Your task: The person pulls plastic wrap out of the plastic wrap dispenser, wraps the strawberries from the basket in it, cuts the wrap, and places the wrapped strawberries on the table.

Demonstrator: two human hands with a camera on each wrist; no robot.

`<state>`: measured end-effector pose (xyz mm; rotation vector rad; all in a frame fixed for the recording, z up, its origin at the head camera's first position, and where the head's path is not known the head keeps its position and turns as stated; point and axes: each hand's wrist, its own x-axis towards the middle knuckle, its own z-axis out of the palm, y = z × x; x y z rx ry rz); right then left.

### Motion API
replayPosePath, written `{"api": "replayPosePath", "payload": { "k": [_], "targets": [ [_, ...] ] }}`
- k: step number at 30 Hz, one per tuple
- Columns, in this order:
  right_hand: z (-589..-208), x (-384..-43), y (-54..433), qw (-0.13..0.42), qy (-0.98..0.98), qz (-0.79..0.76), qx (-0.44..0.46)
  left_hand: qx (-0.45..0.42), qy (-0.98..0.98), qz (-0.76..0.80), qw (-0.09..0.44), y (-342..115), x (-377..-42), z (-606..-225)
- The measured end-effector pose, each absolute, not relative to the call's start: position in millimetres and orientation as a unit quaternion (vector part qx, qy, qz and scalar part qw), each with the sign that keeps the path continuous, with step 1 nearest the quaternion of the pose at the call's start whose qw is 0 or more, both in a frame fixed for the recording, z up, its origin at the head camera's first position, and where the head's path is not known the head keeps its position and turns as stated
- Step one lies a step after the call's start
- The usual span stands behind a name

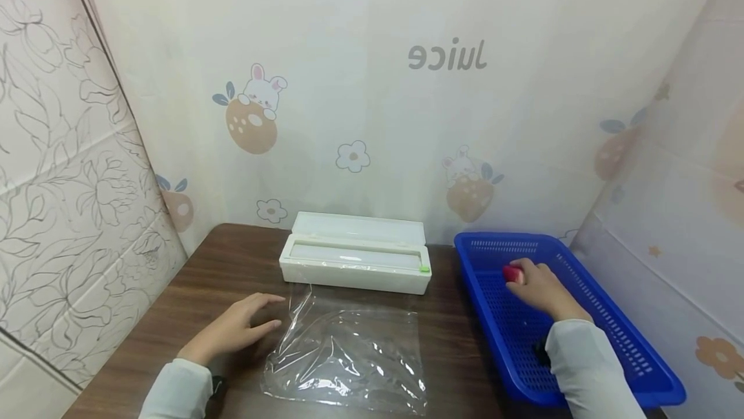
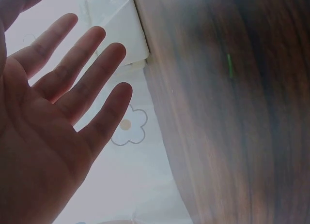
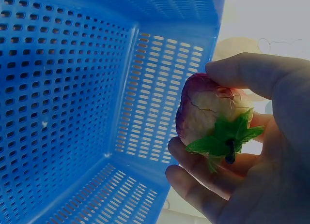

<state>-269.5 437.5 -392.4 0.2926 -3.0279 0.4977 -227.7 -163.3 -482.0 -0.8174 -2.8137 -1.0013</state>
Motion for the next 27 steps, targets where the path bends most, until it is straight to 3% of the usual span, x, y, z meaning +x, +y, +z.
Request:
{"api": "replayPosePath", "payload": {
  "k": [27],
  "targets": [
    [-381.0,-252.4,401.2,0.059,-0.975,0.189,0.102,-0.272,-0.909,-0.315,0.016,-168.9,-230.5,-484.6]
  ]
}}
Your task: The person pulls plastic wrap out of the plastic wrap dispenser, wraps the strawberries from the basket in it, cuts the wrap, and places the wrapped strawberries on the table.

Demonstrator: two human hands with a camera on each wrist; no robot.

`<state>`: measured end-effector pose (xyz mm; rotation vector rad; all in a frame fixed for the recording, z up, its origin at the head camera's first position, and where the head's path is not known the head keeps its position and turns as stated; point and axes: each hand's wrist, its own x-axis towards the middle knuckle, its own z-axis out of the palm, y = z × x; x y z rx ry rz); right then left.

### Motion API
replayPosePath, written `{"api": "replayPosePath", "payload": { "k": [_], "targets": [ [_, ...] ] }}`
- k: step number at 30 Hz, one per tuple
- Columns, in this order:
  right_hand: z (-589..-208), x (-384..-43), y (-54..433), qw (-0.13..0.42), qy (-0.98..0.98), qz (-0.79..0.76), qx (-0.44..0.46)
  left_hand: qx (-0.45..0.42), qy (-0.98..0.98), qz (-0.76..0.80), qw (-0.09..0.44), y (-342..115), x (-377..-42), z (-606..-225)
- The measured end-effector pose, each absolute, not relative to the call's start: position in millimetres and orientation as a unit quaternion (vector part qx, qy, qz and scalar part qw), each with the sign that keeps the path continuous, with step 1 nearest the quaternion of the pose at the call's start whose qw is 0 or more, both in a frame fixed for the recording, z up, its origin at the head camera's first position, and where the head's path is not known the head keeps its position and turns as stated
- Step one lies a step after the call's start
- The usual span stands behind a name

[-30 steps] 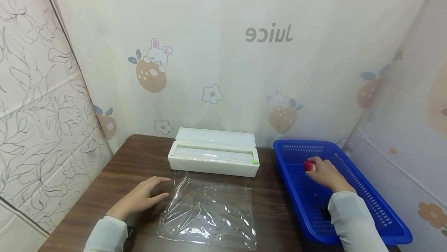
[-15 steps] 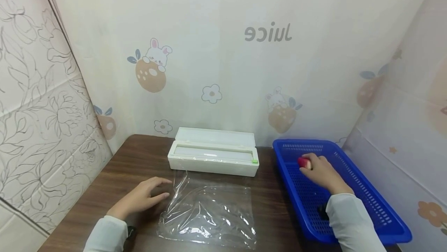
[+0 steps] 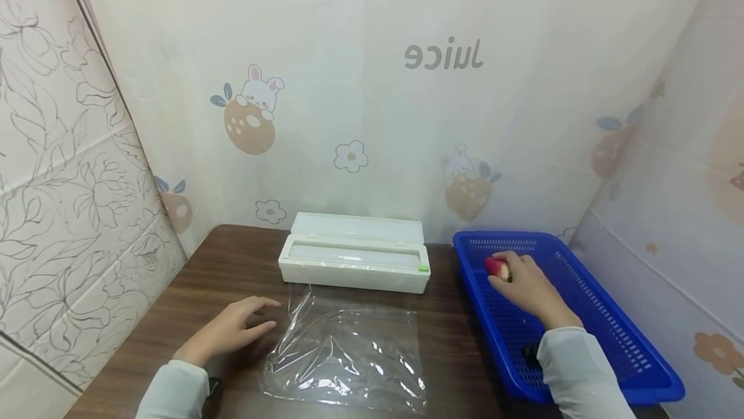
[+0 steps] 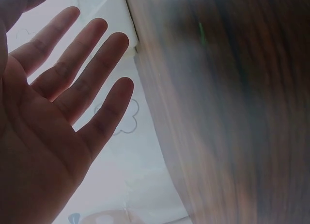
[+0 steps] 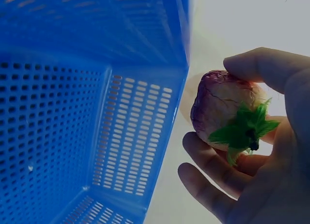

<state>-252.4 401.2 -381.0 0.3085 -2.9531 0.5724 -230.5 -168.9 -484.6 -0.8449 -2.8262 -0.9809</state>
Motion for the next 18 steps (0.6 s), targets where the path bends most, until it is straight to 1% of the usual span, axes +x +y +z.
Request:
{"api": "replayPosePath", "payload": {
  "k": [9,18],
  "targets": [
    [-383.9,-249.9,394.9,0.068,-0.973,0.193,0.105,-0.247,-0.916,-0.315,0.028,-178.7,-229.9,-484.4],
    [-387.7,-244.6,384.2,0.071,-0.969,0.208,0.114,-0.218,-0.927,-0.304,0.013,-185.2,-225.8,-481.5]
  ]
}}
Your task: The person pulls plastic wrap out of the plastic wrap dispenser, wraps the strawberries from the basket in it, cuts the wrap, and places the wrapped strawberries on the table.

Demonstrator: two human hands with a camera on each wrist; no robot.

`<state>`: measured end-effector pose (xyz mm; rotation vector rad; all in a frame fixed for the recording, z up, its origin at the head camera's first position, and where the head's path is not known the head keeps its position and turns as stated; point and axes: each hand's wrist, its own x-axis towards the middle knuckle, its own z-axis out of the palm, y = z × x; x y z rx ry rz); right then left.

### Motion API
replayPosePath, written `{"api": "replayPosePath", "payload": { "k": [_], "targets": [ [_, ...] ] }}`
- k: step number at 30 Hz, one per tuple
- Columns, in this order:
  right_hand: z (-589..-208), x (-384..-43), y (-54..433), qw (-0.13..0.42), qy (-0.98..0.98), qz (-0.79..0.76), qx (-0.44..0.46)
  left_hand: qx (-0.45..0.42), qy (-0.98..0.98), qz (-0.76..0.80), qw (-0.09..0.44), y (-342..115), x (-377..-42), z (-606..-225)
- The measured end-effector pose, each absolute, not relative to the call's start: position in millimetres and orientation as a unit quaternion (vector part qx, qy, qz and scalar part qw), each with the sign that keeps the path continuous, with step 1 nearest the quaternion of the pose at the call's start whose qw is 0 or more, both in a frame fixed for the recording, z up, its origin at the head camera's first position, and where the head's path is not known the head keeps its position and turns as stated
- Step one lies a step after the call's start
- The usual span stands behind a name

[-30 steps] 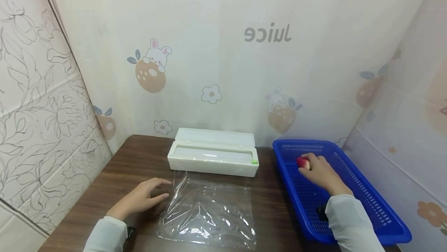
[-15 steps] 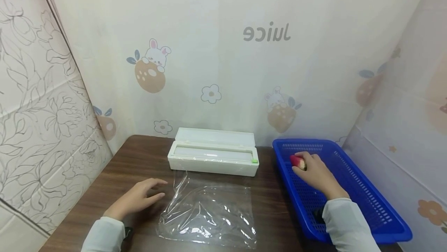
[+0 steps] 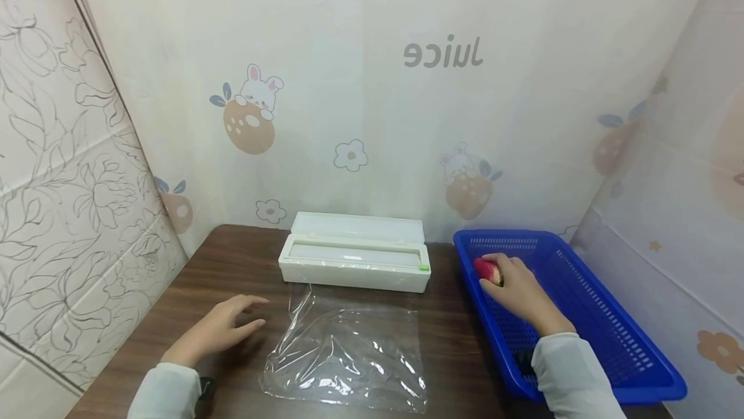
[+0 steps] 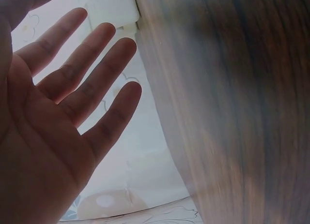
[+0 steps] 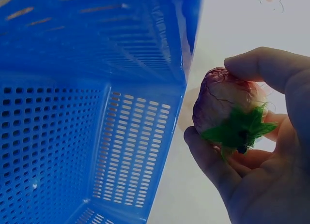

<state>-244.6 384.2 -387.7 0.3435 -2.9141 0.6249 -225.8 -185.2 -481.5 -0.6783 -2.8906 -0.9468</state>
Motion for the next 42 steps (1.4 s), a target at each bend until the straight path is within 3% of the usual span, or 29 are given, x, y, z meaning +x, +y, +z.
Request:
{"api": "replayPosePath", "payload": {
  "k": [29,42],
  "targets": [
    [-369.3,-227.4,347.4,0.063,-0.961,0.221,0.153,-0.229,-0.920,-0.317,0.034,-190.8,-220.6,-483.2],
    [-373.1,-222.9,330.0,0.090,-0.954,0.218,0.186,-0.254,-0.913,-0.316,0.039,-185.5,-225.5,-483.1]
  ]
}}
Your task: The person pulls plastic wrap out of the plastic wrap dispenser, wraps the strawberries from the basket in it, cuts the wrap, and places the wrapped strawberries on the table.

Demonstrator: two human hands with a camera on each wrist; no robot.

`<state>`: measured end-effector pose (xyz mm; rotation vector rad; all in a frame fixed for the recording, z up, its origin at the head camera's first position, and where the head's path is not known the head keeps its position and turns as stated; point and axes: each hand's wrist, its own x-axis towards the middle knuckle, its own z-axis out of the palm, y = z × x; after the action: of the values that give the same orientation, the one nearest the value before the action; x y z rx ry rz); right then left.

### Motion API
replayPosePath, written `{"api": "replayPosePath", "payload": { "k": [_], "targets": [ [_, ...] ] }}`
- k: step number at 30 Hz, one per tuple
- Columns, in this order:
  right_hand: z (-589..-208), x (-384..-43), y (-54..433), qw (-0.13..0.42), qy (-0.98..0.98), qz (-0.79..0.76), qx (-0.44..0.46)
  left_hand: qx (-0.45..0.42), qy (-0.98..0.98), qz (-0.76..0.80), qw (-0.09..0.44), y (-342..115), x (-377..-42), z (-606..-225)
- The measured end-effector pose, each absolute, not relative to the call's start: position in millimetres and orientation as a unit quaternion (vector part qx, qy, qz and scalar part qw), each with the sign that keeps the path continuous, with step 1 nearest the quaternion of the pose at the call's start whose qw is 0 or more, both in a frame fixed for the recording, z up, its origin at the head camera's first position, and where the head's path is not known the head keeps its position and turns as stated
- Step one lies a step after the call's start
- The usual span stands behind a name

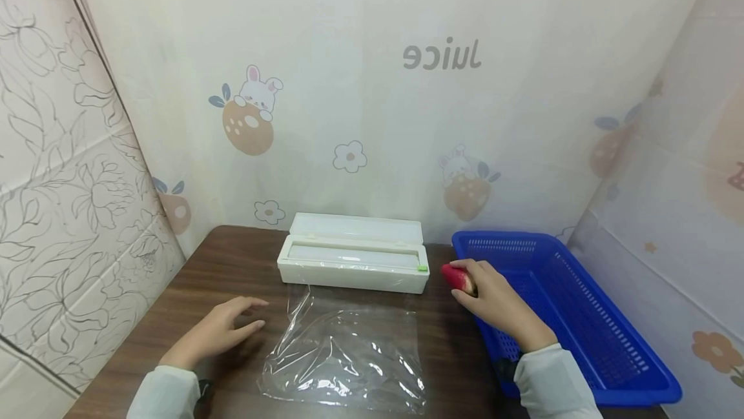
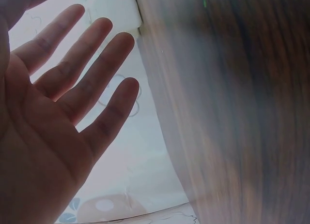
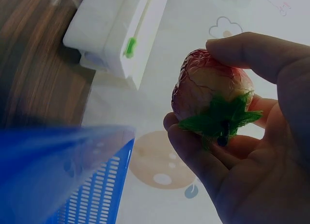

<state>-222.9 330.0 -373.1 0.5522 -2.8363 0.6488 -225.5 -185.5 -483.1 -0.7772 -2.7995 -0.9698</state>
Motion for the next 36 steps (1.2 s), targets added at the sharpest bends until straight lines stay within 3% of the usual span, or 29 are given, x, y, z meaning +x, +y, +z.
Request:
{"api": "replayPosePath", "payload": {
  "k": [36],
  "targets": [
    [-396.4,-216.3,282.5,0.080,-0.935,0.256,0.233,-0.298,-0.891,-0.341,0.034,-153.5,-226.5,-469.7]
  ]
}}
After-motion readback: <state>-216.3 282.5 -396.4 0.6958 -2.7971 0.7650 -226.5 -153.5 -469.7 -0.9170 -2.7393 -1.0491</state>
